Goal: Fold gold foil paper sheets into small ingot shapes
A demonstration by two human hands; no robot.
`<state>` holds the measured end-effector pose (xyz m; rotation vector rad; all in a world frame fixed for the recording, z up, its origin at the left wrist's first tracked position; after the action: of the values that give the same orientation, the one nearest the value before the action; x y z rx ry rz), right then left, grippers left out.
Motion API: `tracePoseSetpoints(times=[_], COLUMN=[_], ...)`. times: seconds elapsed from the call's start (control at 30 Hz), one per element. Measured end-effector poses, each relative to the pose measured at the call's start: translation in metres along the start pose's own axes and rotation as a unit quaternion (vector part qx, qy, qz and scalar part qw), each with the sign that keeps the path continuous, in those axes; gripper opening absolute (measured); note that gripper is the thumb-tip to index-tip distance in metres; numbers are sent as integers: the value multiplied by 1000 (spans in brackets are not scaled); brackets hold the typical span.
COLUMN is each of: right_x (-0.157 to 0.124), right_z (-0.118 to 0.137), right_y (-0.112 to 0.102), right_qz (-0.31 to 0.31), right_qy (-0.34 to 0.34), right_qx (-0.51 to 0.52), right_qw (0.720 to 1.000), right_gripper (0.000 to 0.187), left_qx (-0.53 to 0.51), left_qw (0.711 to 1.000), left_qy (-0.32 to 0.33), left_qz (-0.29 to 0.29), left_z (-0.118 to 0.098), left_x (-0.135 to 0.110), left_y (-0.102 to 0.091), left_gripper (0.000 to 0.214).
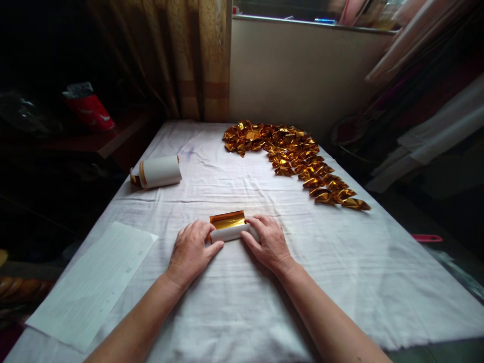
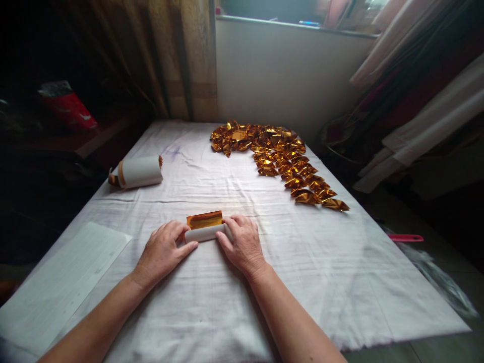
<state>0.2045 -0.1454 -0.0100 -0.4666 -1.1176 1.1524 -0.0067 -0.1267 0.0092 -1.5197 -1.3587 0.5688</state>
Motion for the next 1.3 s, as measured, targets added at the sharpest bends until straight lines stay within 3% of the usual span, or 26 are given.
tracePoseSetpoints(times=[0.2,0.43,0.7,1.03,1.17,1.3], right_x=[0,0,2,1,2,2], right_z=[-1,-1,-5,1,7,14], right_y=[0,0,4,-3,-10,-15], right_qz=[-3,-9,-31,-87,-93,-97], right_qy=[-6,-31,-75,-139,-114,-57], right_qx=[42,44,31,88,140,217], right_qw=[999,999,996,983,979,970], right_gripper=[35,23,13,15,15,17], left_qx=[-22,35,-12,-30,-115,-248], left_qw=[997,985,985,974,975,964], left_qy=[54,151,153,204,155,7], left_qz=[-46,-79,-83,-90,-114,-93], left_z=[7,10,15,7,5,3], left_x=[-2,-2,0,-4,-6,-3], left_y=[2,5,6,0,-3,-8], left_gripper=[17,17,24,7,12,18])
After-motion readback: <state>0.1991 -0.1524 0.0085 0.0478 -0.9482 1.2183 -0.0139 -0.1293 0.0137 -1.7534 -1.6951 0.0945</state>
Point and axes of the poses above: each hand's wrist, its own x-axis towards the middle knuckle, its own y-axis out of the palm, z = x × y, the point moved 2 cm from there along x, towards the middle knuckle, and after that the axes turned 7 degrees about -z, right-handed, at the moved point
